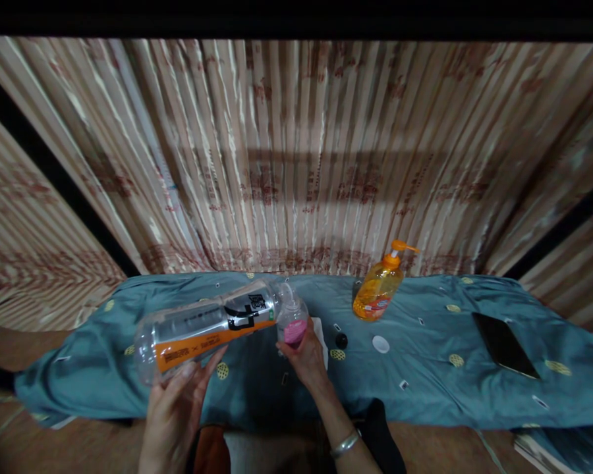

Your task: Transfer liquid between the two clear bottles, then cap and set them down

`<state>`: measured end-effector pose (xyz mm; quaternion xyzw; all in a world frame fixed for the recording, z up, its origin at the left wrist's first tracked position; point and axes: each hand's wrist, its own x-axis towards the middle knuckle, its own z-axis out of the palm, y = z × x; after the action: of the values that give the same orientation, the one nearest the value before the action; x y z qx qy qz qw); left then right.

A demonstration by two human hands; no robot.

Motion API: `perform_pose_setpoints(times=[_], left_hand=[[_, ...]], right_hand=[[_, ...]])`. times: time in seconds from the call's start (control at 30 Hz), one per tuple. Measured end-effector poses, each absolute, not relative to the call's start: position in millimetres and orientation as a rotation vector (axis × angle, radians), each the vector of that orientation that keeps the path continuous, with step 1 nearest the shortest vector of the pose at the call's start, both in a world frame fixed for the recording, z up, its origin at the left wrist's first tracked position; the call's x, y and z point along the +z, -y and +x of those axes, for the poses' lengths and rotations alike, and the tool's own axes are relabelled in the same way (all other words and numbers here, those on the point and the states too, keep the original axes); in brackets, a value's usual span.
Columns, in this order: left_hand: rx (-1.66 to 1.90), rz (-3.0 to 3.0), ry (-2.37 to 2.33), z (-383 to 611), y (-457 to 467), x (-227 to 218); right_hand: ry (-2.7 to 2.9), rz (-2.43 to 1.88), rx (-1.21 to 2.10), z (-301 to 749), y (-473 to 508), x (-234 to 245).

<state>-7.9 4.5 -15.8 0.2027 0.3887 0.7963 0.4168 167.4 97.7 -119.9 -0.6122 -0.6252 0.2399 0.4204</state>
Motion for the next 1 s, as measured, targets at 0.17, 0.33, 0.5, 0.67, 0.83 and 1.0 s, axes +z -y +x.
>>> perform_pose_setpoints(times=[0.17,0.33,0.5,0.67,0.83,1.0], left_hand=[[1.979,0.518,-0.962,-9.0,-6.3,-16.1],[1.963,0.513,-0.964,-10.0,-5.7,-12.2],[1.973,0.523,-0.938,-11.8,-5.3,-12.0],[1.973,0.534,-0.940,-12.1,-6.9,-14.2],[1.975,0.547,-0.962,-13.4,-7.6,-17.0],[1.979,0.560,-0.969,-14.0,-6.6,-13.9]], right_hand=[[1.574,-1.539,0.600,168.1,-97.5,-120.8],[1.584,-1.564,0.598,168.2,-99.2,-122.4],[1.589,-1.559,0.586,168.6,-101.0,-123.5],[1.584,-1.553,0.575,168.7,-99.6,-123.2],[1.592,-1.523,0.557,168.9,-99.0,-124.7],[1.589,-1.537,0.523,169.4,-100.1,-126.8]])
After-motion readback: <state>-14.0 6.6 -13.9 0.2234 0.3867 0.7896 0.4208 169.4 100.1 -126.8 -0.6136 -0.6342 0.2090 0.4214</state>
